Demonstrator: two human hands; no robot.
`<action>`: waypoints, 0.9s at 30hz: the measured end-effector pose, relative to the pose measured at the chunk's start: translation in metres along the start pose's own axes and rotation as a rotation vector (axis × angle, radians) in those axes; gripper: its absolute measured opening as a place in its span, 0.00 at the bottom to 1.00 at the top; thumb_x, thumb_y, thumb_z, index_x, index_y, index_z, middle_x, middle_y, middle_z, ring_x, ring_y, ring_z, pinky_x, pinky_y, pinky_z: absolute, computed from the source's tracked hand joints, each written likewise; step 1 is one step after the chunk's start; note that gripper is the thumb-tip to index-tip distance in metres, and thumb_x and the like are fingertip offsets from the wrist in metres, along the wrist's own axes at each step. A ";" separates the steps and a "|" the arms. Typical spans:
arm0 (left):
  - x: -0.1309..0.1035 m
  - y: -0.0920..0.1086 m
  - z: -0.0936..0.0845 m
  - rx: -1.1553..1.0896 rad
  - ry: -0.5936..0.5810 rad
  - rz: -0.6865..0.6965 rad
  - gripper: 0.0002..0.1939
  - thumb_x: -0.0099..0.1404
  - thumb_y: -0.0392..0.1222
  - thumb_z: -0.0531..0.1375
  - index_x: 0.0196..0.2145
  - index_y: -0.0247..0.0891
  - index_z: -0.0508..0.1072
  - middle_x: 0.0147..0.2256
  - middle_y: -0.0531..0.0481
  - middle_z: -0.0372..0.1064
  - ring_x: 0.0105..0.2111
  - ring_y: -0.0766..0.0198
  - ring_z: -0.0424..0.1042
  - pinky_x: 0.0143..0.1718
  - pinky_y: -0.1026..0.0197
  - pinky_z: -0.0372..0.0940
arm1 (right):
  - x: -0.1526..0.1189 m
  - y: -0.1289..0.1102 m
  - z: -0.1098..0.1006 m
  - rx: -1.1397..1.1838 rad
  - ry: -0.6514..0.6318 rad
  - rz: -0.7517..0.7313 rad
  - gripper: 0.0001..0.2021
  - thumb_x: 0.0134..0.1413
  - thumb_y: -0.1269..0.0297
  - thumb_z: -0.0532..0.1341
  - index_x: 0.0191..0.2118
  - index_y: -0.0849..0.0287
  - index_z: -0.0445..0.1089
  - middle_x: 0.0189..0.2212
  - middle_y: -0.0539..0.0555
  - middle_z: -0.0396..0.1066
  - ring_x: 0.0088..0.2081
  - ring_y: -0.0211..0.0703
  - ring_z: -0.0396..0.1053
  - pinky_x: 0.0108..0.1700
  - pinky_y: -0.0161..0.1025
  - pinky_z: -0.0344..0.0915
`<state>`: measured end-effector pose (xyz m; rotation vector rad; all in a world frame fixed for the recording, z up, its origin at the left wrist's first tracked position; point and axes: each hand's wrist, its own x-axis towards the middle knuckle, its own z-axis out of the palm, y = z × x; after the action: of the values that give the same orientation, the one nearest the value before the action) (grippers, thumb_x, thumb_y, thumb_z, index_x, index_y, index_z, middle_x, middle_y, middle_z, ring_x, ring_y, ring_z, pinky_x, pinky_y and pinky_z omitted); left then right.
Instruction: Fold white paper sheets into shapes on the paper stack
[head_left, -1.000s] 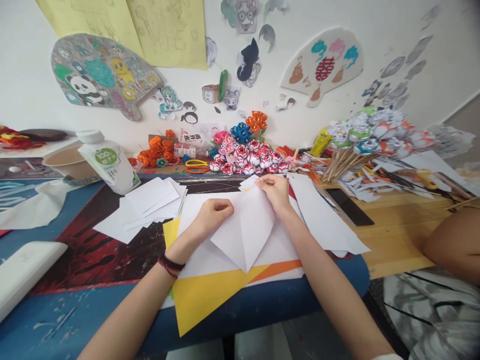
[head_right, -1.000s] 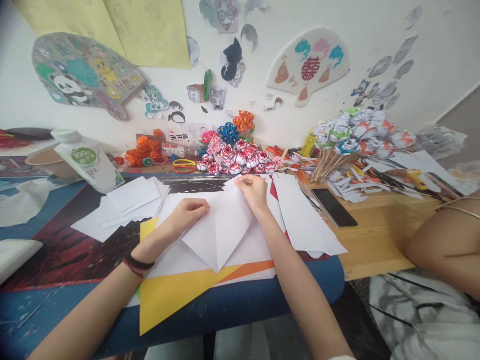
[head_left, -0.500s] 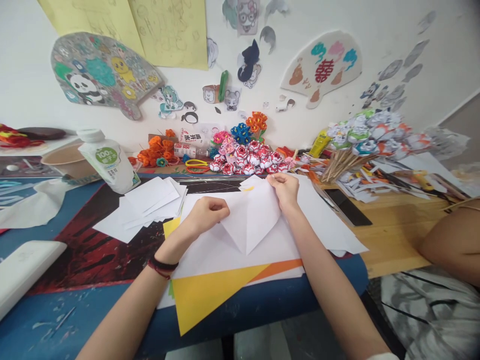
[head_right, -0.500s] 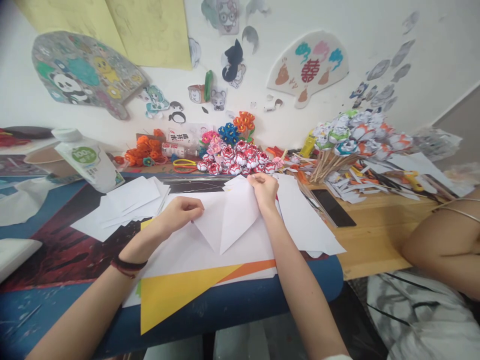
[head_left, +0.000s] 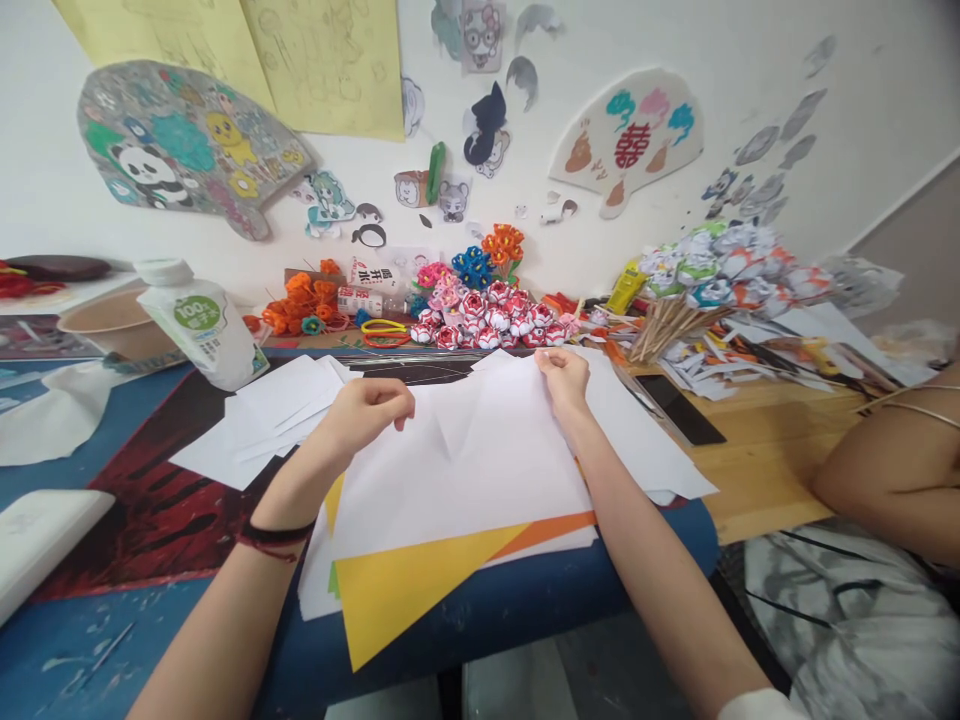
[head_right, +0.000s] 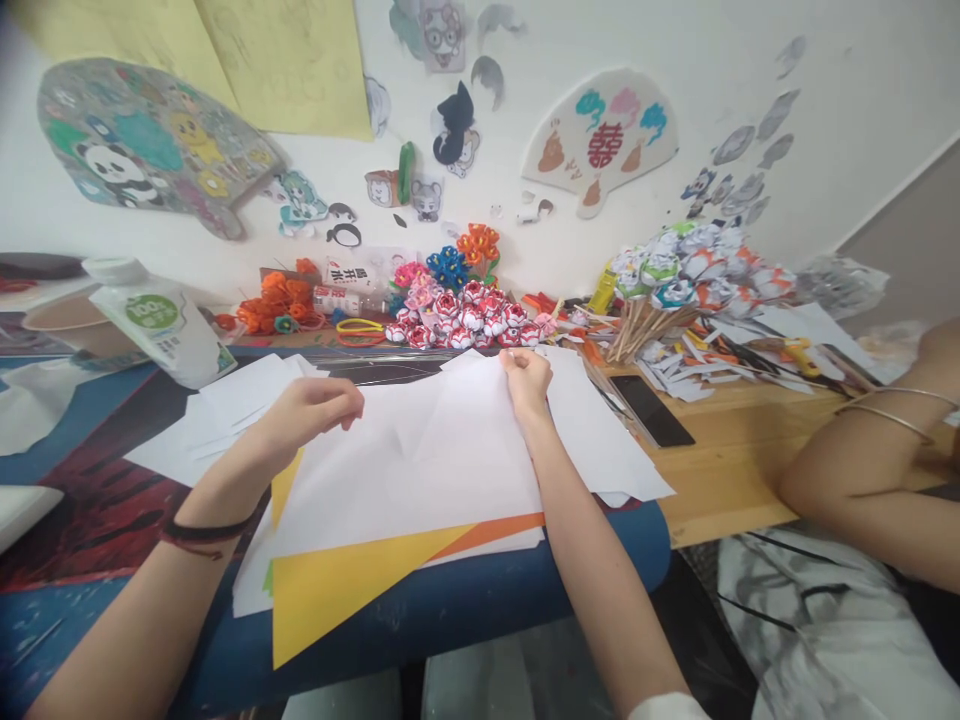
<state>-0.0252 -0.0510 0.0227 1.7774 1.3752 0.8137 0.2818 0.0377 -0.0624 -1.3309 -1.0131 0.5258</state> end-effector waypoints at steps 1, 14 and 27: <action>0.001 -0.003 0.000 0.030 0.063 0.009 0.11 0.56 0.44 0.55 0.23 0.38 0.73 0.21 0.53 0.68 0.22 0.67 0.61 0.24 0.65 0.52 | -0.002 -0.001 0.001 0.006 -0.026 -0.004 0.14 0.41 0.53 0.67 0.30 0.60 0.75 0.27 0.53 0.76 0.30 0.43 0.70 0.35 0.38 0.64; 0.005 -0.011 0.010 0.246 0.027 0.088 0.18 0.61 0.55 0.56 0.29 0.38 0.74 0.24 0.51 0.73 0.22 0.63 0.69 0.28 0.63 0.60 | -0.015 -0.017 0.009 0.133 -0.107 -0.044 0.18 0.43 0.49 0.68 0.32 0.61 0.74 0.30 0.55 0.77 0.35 0.45 0.73 0.40 0.39 0.67; 0.014 -0.032 -0.006 0.187 0.337 -0.046 0.14 0.58 0.52 0.58 0.31 0.39 0.77 0.22 0.53 0.72 0.21 0.64 0.68 0.30 0.62 0.61 | -0.020 -0.031 -0.011 0.264 -0.600 0.394 0.18 0.31 0.53 0.76 0.27 0.61 0.77 0.28 0.56 0.78 0.23 0.38 0.71 0.29 0.37 0.71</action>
<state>-0.0430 -0.0309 -0.0009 1.7976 1.7532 1.0227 0.2743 0.0088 -0.0383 -1.1560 -1.1090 1.3693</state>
